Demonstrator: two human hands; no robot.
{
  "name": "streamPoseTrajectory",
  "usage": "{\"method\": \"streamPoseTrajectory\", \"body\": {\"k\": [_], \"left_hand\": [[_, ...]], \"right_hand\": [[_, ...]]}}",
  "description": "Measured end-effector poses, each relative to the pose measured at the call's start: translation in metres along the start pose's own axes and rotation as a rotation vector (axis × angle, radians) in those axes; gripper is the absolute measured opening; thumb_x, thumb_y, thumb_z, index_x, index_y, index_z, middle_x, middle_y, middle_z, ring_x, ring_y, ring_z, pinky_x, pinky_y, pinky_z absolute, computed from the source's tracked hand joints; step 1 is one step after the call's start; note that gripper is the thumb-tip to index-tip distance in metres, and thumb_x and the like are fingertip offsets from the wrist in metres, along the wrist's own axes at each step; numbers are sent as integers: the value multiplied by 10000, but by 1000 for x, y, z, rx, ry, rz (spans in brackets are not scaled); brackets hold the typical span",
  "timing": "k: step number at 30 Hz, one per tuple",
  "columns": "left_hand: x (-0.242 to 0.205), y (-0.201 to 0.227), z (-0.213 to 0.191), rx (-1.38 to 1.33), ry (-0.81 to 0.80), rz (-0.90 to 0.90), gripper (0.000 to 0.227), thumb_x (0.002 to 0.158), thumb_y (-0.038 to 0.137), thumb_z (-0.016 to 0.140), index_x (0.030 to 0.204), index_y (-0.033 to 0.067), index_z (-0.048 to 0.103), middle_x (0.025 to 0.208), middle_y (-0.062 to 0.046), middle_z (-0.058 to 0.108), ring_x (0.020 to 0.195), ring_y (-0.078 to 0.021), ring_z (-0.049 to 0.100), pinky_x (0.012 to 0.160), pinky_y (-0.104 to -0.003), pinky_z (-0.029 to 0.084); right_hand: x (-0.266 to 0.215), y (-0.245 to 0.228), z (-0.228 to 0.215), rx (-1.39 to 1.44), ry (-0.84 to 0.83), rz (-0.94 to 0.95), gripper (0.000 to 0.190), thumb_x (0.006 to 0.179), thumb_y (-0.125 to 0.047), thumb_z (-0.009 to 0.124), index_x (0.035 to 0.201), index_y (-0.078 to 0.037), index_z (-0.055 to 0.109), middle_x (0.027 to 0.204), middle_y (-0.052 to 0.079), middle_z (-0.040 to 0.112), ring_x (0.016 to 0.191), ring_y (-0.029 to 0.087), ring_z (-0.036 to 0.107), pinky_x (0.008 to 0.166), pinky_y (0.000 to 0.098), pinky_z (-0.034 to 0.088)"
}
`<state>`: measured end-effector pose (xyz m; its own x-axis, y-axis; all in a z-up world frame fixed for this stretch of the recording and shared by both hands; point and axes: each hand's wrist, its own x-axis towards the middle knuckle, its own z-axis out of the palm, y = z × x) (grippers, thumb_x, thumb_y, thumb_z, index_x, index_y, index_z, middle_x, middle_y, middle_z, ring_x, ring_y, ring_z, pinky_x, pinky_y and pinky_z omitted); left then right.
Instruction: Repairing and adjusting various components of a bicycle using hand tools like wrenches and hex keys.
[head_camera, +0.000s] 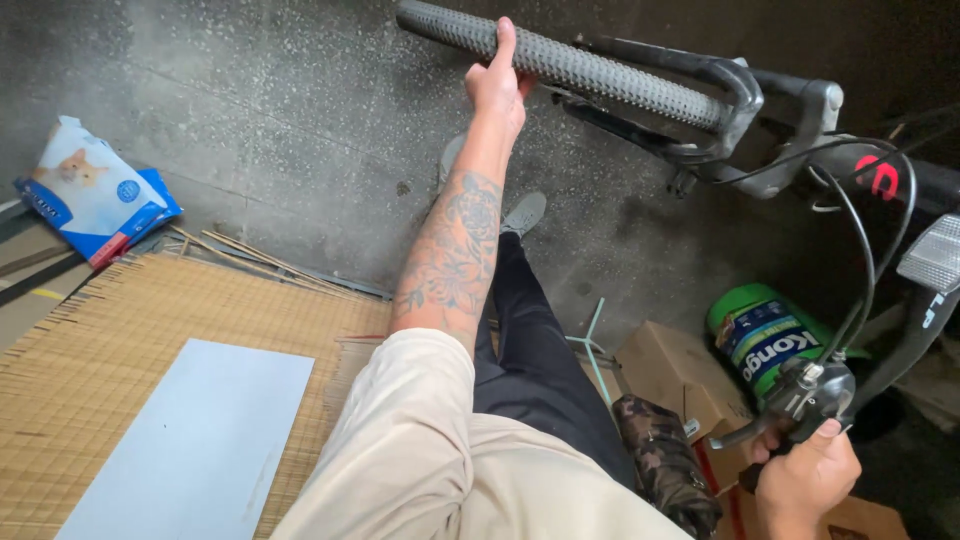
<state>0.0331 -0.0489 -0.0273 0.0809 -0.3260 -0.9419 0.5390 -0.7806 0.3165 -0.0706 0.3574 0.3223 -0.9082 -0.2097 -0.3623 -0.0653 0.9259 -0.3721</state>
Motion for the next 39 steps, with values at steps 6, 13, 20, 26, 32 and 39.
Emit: {"method": "streamPoseTrajectory", "body": {"k": [6,13,20,26,32,39], "left_hand": [[0,20,-11,29,-96,-53,893,708,337,753,1396,-60,344,1167,-193,490,969,-307,589,761,-475,620],[-15,23,5,111,-83,-51,1017,639,369,752,1439,-96,329,1298,-208,495,1047,-304,599,797,-450,614],[-26,15,12,441,-47,-3,1092,703,534,653,1538,-77,301,1458,-137,386,1297,-285,398,1037,-432,429],[-17,51,-17,90,-146,-161,1234,624,717,515,1613,71,158,1628,-184,247,1438,-392,344,1148,-575,356],[-43,173,-175,-346,-75,-6,1296,637,868,357,1642,190,-105,1706,-236,108,1558,-453,185,1215,-642,230],[-27,211,-437,677,262,363,647,1021,631,579,1372,93,504,1128,-116,698,1005,-267,704,878,-448,536]], "right_hand": [[1,12,9,144,43,-62,638,1335,-337,369,861,87,424,636,211,397,456,260,408,378,387,365],[-10,8,18,141,77,-37,639,1333,-357,352,896,100,451,693,230,417,480,261,399,372,388,333],[-1,23,16,105,31,-45,614,1350,-373,346,928,48,492,734,169,474,567,229,468,475,351,380],[15,21,22,238,-76,7,653,1259,-465,347,796,-11,420,606,146,433,425,212,419,375,330,310],[14,-23,28,345,-178,131,585,1197,-458,394,754,-76,399,589,99,425,399,210,401,387,343,288],[15,-18,44,637,-270,51,518,1183,-419,491,823,-51,544,594,91,468,391,174,487,358,328,420]]}}
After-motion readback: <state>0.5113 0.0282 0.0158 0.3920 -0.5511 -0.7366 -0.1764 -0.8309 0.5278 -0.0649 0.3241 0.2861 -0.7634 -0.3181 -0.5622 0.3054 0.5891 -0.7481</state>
